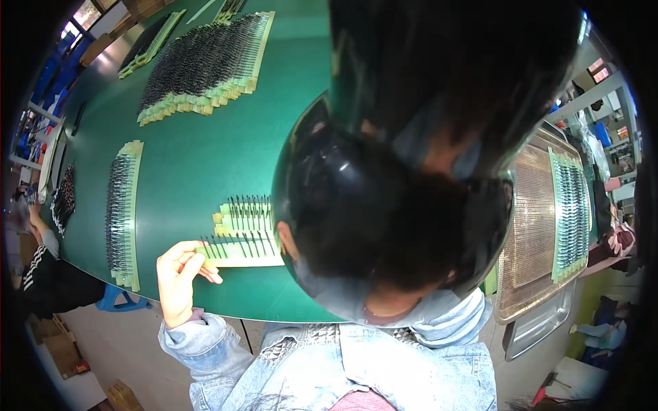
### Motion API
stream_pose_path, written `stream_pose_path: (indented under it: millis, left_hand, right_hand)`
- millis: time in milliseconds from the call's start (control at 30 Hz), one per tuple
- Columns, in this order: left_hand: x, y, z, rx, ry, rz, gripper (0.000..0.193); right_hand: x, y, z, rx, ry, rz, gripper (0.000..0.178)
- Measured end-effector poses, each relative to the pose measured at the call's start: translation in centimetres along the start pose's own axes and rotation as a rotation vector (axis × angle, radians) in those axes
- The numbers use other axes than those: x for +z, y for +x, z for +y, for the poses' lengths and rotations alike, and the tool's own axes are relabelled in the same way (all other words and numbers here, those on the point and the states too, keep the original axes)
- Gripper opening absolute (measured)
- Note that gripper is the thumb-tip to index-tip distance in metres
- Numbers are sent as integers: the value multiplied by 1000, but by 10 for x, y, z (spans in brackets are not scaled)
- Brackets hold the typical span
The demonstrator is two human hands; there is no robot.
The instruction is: Assembling small electronic components onto strips at a production workbench.
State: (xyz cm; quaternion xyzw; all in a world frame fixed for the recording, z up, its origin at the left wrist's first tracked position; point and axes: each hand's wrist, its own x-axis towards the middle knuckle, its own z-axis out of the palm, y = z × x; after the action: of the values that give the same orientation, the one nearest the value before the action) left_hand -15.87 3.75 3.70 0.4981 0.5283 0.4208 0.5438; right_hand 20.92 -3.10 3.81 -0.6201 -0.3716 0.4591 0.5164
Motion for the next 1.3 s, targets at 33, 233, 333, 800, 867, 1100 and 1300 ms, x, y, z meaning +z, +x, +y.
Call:
stream_pose_path:
  millis: [33,233,333,800,867,1100,1300]
  left_hand:
    - [1,-1,0,27,-20,24,17]
    - [23,-12,12,55,30,255,16]
    - [20,-13,12,82,-33,226,15]
    - [19,-14,27,84,-335,-295,21]
    - [24,-14,30,62,-322,-291,19]
    - [41,-4,29,181,-417,-350,22]
    - [44,-7,36,235,-351,-301,20]
  right_hand:
    - [-1,0,-1,0,-6,-3,20]
    - [-4,4,-2,12,-15,-12,20]
    - [-8,3,2,-25,-15,-7,21]
    - [-28,16,28,-492,-656,144,38]
    - [-24,19,30,-376,-176,136,38]
    - [-28,19,46,-237,584,219,38]
    - [-25,20,30,-168,1034,177,40]
